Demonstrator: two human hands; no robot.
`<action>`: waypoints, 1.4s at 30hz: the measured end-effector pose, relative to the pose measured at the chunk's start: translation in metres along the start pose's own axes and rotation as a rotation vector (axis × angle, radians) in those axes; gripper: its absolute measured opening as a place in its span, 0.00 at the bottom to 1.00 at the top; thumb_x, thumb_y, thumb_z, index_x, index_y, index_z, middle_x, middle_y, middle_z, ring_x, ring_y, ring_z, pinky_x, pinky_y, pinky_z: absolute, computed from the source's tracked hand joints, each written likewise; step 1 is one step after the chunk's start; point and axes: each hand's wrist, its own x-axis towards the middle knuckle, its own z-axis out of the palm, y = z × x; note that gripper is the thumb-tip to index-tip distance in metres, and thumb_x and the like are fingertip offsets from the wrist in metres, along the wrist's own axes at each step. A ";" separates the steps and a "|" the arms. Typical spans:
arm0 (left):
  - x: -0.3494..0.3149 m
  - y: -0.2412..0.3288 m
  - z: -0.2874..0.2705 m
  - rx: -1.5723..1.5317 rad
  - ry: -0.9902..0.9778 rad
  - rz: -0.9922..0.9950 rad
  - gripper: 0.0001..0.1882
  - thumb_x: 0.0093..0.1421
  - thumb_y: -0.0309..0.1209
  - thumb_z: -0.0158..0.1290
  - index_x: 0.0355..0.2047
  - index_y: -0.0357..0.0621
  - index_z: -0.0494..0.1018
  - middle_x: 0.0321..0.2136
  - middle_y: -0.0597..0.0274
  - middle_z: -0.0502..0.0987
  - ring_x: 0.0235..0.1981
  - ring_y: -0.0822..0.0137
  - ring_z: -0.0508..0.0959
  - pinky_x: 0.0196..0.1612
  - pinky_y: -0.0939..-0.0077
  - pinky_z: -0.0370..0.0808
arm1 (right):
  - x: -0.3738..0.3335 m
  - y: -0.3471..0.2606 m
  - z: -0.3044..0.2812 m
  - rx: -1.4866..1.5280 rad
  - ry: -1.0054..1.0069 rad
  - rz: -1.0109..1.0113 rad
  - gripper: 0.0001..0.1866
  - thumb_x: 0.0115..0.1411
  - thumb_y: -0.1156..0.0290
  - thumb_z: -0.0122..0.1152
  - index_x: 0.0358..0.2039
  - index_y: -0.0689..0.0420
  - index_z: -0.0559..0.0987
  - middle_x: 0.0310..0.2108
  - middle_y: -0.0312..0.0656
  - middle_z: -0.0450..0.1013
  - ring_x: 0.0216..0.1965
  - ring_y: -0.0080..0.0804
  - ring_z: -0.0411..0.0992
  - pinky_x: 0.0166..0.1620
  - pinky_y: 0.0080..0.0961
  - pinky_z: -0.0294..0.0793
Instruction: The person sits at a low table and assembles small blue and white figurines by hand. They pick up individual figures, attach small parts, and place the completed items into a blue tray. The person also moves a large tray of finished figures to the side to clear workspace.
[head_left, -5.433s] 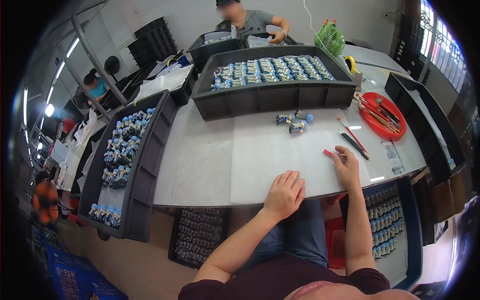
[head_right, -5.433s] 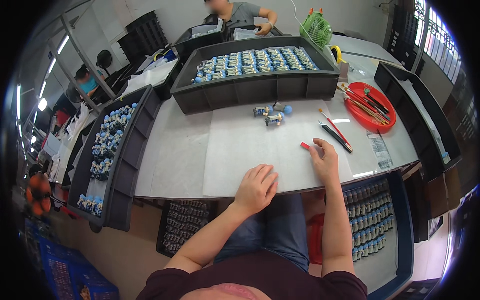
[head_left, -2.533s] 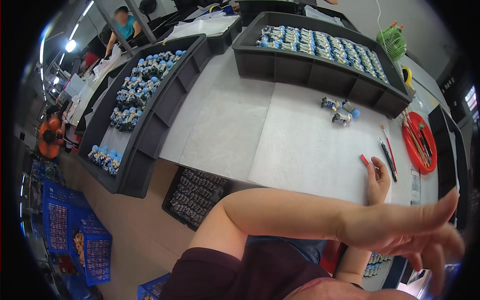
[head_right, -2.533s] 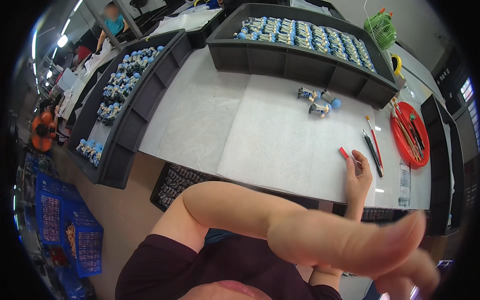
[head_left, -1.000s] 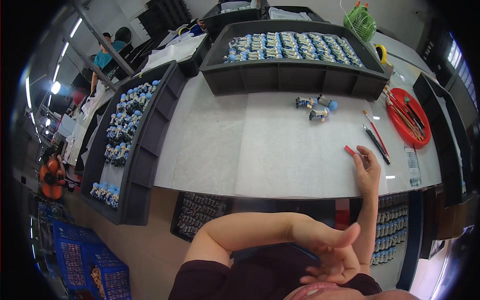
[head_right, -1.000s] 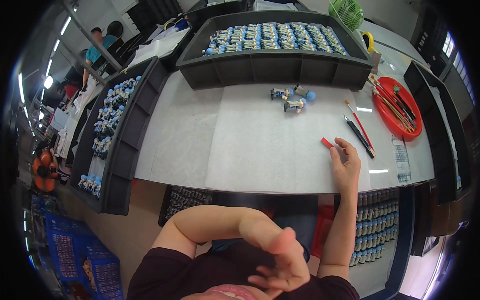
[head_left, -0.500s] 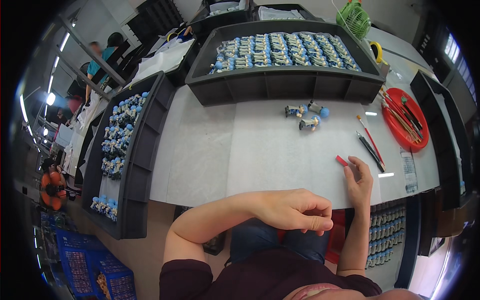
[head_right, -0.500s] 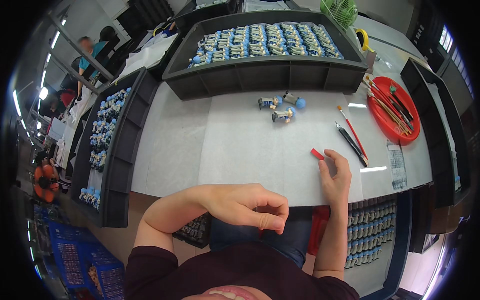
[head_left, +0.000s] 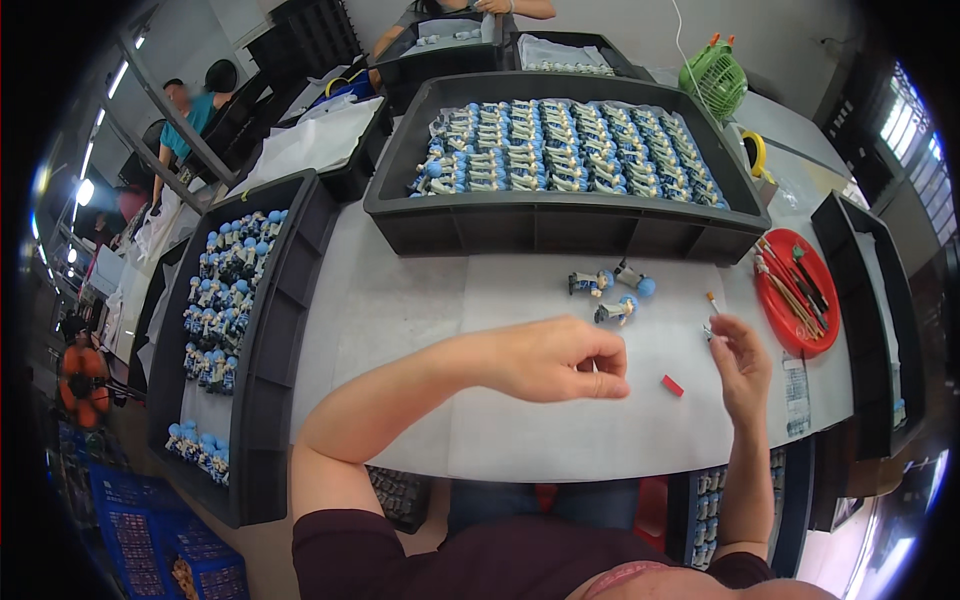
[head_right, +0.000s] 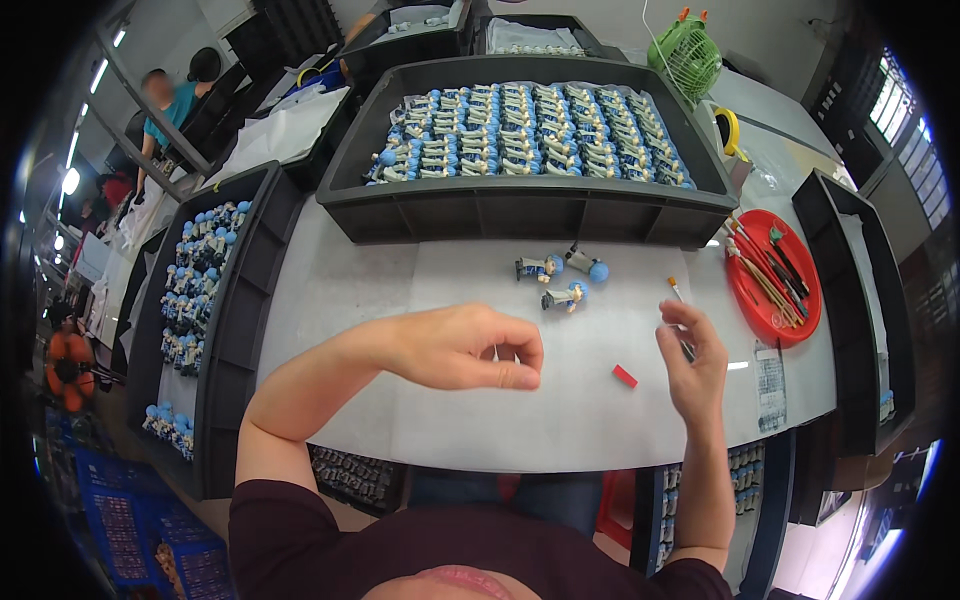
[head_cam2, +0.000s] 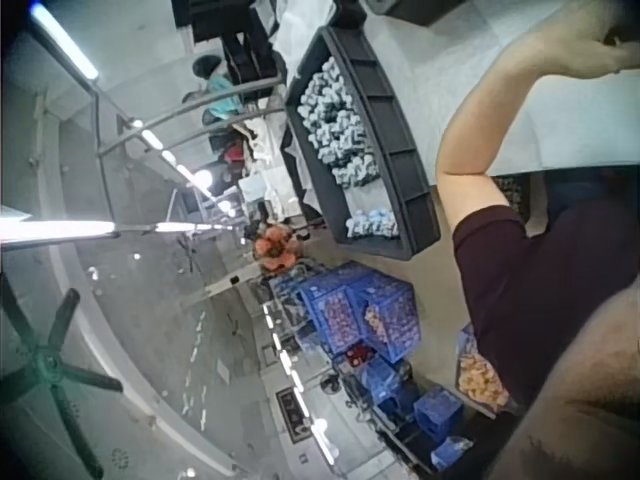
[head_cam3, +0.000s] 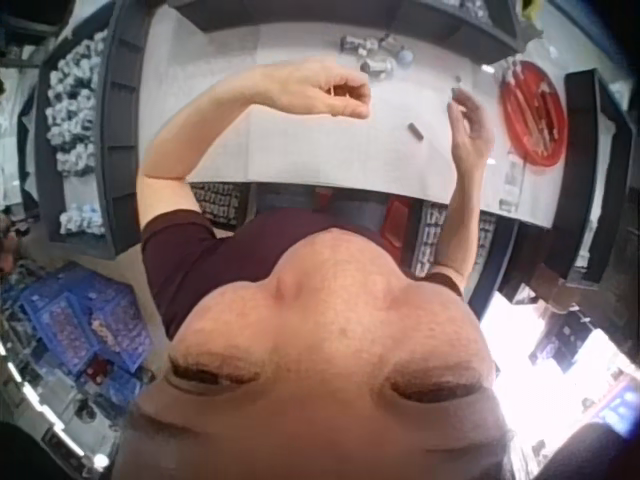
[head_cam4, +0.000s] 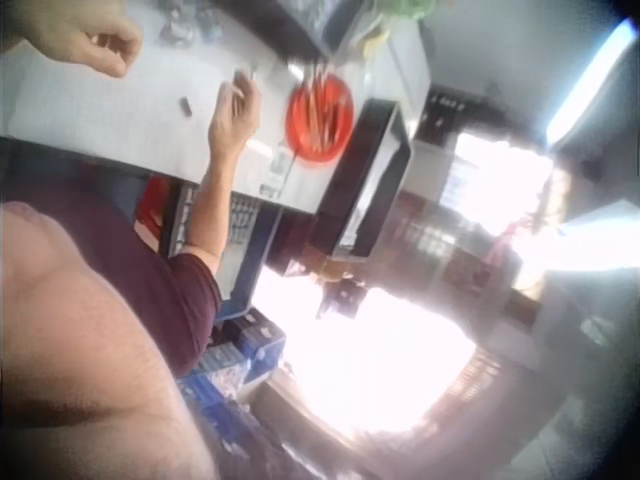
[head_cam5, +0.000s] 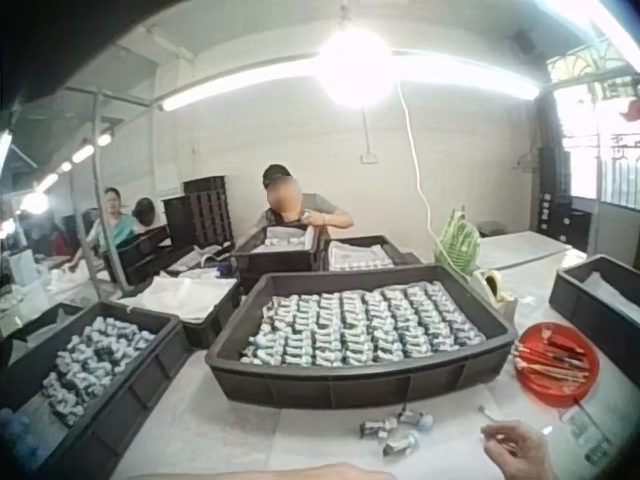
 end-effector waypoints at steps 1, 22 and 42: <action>-0.001 -0.003 -0.012 0.041 0.062 -0.005 0.12 0.59 0.37 0.51 0.32 0.38 0.71 0.25 0.64 0.74 0.27 0.73 0.72 0.30 0.78 0.69 | 0.019 -0.010 0.001 -0.009 -0.018 -0.018 0.14 0.54 0.75 0.57 0.42 0.62 0.74 0.40 0.42 0.74 0.43 0.28 0.71 0.45 0.24 0.67; -0.025 -0.162 -0.283 0.345 0.505 -0.681 0.45 0.35 0.33 0.69 0.56 0.46 0.62 0.55 0.43 0.63 0.58 0.55 0.62 0.59 0.66 0.59 | 0.243 0.042 0.037 -0.891 0.163 0.269 0.20 0.55 0.52 0.51 0.37 0.55 0.78 0.39 0.47 0.74 0.45 0.45 0.71 0.46 0.37 0.68; 0.007 -0.185 -0.255 0.734 0.255 -0.905 0.62 0.30 0.38 0.69 0.64 0.53 0.43 0.62 0.48 0.49 0.60 0.55 0.59 0.59 0.65 0.61 | 0.242 0.042 0.036 -0.928 0.196 0.289 0.18 0.54 0.55 0.52 0.37 0.54 0.79 0.38 0.48 0.75 0.44 0.45 0.72 0.47 0.37 0.68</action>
